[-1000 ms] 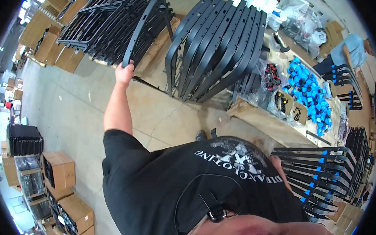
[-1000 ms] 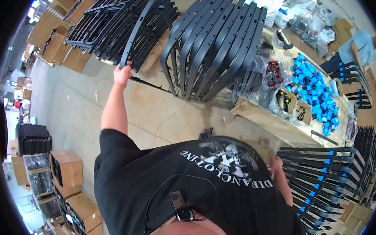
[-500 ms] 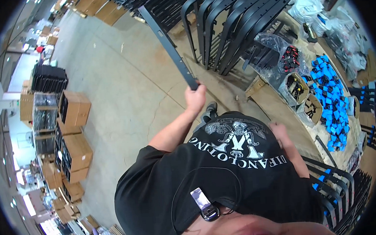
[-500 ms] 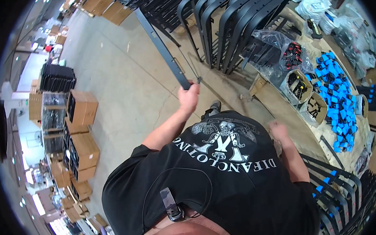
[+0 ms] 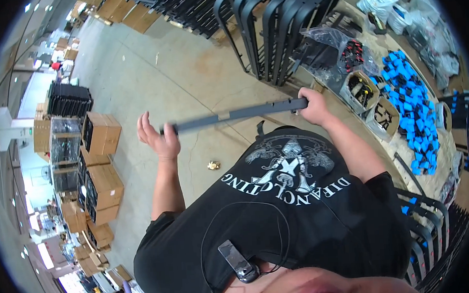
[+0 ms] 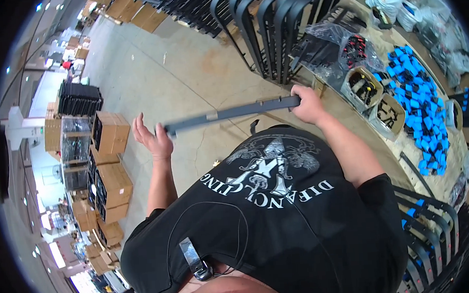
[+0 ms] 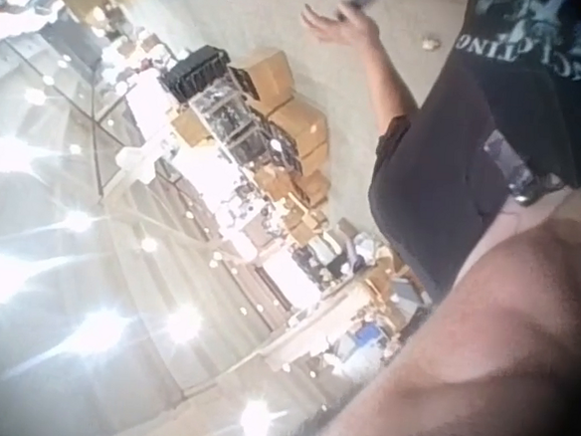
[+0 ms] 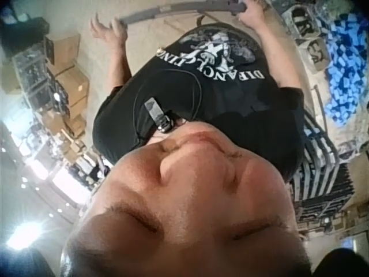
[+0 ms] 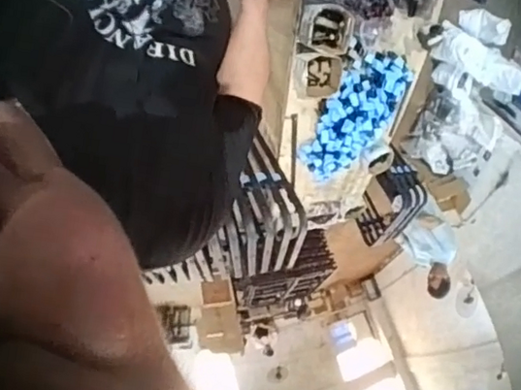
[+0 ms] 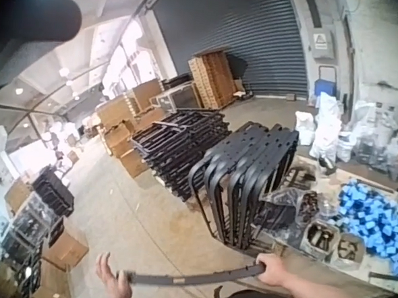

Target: Assembling metal rack components by attaching plastic end caps and securing them with a tool.

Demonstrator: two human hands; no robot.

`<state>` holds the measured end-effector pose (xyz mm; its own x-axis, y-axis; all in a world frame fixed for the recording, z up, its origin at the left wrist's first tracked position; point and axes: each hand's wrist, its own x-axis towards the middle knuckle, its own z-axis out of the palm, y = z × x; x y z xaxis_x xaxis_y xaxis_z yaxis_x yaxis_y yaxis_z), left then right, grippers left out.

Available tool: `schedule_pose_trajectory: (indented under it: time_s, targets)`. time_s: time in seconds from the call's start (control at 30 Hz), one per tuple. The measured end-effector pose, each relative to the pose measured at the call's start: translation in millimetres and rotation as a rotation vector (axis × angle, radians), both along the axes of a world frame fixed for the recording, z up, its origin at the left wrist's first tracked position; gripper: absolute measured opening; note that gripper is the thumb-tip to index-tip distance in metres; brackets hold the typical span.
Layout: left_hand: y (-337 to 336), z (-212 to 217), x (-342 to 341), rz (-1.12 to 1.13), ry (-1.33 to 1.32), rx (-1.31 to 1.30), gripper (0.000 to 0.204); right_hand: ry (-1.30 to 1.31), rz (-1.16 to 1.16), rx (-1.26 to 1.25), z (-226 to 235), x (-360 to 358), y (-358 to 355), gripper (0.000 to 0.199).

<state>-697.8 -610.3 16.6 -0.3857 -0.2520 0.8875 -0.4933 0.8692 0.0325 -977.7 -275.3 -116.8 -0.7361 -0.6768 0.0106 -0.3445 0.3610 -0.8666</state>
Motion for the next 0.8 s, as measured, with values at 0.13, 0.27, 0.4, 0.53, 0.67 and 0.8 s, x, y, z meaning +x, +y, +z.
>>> schedule_pose_trajectory:
  time_s: [0.13,0.27,0.4,0.53,0.67,0.8]
  targets:
    - [10,-33,37,-0.346,-0.152,0.673,0.016,0.2,-0.056,-0.059,-23,-9,17,0.027]
    - [26,-8,-9,-0.475,-0.198,0.725,0.019,0.259,-0.101,-0.041,-25,6,75,0.026]
    - [59,27,-65,-0.797,-0.096,0.744,0.025,0.327,-0.312,0.039,43,29,165,0.029]
    - [87,27,-149,-0.94,-0.229,0.893,0.025,0.241,-0.509,0.101,101,48,232,0.027]
    - [120,-16,-211,-1.085,-0.343,0.963,0.024,0.217,-0.634,0.237,120,66,288,0.026]
    - [172,-51,-271,-1.218,-0.429,1.135,0.024,0.264,-0.799,0.389,117,75,334,0.022]
